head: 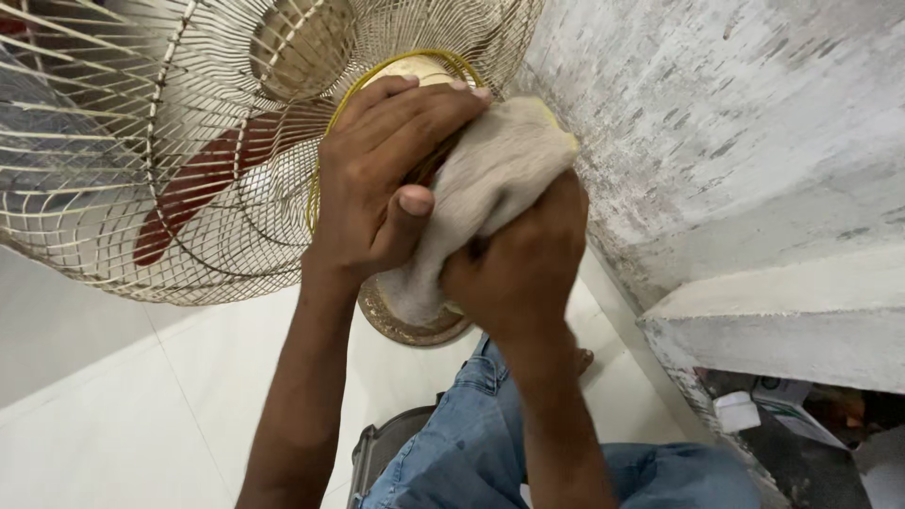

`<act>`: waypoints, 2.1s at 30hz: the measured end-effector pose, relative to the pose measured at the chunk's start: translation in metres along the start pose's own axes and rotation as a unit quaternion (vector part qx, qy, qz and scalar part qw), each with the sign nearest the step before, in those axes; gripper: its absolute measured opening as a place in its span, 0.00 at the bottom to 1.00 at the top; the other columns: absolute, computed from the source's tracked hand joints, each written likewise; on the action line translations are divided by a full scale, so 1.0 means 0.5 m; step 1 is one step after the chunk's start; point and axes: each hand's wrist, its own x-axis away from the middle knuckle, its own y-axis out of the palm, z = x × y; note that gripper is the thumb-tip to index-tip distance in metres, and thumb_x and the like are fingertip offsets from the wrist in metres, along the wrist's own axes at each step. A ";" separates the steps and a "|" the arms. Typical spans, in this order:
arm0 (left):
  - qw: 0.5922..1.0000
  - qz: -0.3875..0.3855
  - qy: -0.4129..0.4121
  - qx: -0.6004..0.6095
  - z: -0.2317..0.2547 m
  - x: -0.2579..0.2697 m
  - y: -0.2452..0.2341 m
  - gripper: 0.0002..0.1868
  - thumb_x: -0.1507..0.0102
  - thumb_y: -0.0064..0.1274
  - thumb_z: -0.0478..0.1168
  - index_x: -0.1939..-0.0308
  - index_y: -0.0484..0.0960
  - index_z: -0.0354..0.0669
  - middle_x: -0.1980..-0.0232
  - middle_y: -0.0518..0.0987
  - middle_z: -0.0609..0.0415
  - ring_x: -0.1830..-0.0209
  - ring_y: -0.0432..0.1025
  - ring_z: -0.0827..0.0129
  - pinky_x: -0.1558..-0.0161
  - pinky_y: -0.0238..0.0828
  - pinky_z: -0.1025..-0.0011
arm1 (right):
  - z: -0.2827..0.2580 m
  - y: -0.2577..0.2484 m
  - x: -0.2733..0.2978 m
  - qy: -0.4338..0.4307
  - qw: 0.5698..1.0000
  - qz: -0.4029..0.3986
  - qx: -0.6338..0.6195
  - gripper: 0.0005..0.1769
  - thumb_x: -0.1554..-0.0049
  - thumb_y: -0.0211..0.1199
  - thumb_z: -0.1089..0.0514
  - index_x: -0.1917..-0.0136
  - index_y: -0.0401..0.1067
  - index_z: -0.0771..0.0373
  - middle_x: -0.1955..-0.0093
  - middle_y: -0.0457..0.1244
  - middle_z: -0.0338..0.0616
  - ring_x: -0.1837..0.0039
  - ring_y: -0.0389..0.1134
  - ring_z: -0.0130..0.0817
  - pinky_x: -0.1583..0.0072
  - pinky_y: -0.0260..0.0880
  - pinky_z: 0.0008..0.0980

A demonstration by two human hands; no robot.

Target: The person cleans a standing electric fan using a cloth. They wipe the motor housing, the metal cage, and the fan blades while sitting on the floor.

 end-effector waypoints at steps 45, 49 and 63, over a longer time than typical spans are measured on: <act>0.995 0.057 -0.023 0.082 0.019 0.037 -0.014 0.29 0.24 0.33 0.57 0.40 0.82 0.40 0.43 0.84 0.48 0.41 0.79 0.59 0.36 0.74 0.64 | 0.011 0.217 0.455 0.332 0.786 0.064 -0.517 0.29 0.38 0.64 0.54 0.28 0.60 0.64 0.34 0.63 0.48 0.33 0.67 0.36 0.33 0.69 0.40; 0.991 0.115 -0.043 0.058 0.060 0.147 -0.044 0.27 0.20 0.35 0.55 0.32 0.76 0.38 0.31 0.79 0.45 0.31 0.74 0.59 0.28 0.69 0.63 | 0.005 0.166 0.433 0.320 0.763 0.088 -0.554 0.29 0.38 0.64 0.54 0.28 0.59 0.64 0.33 0.62 0.48 0.33 0.67 0.36 0.33 0.69 0.40; 0.901 0.360 -0.243 0.016 -0.066 0.316 -0.285 0.41 0.26 0.30 0.68 0.26 0.64 0.37 0.29 0.75 0.39 0.27 0.71 0.54 0.26 0.68 0.56 | -0.014 0.282 0.535 0.347 0.687 0.050 -0.637 0.29 0.37 0.63 0.55 0.27 0.59 0.64 0.33 0.62 0.48 0.32 0.67 0.37 0.33 0.69 0.40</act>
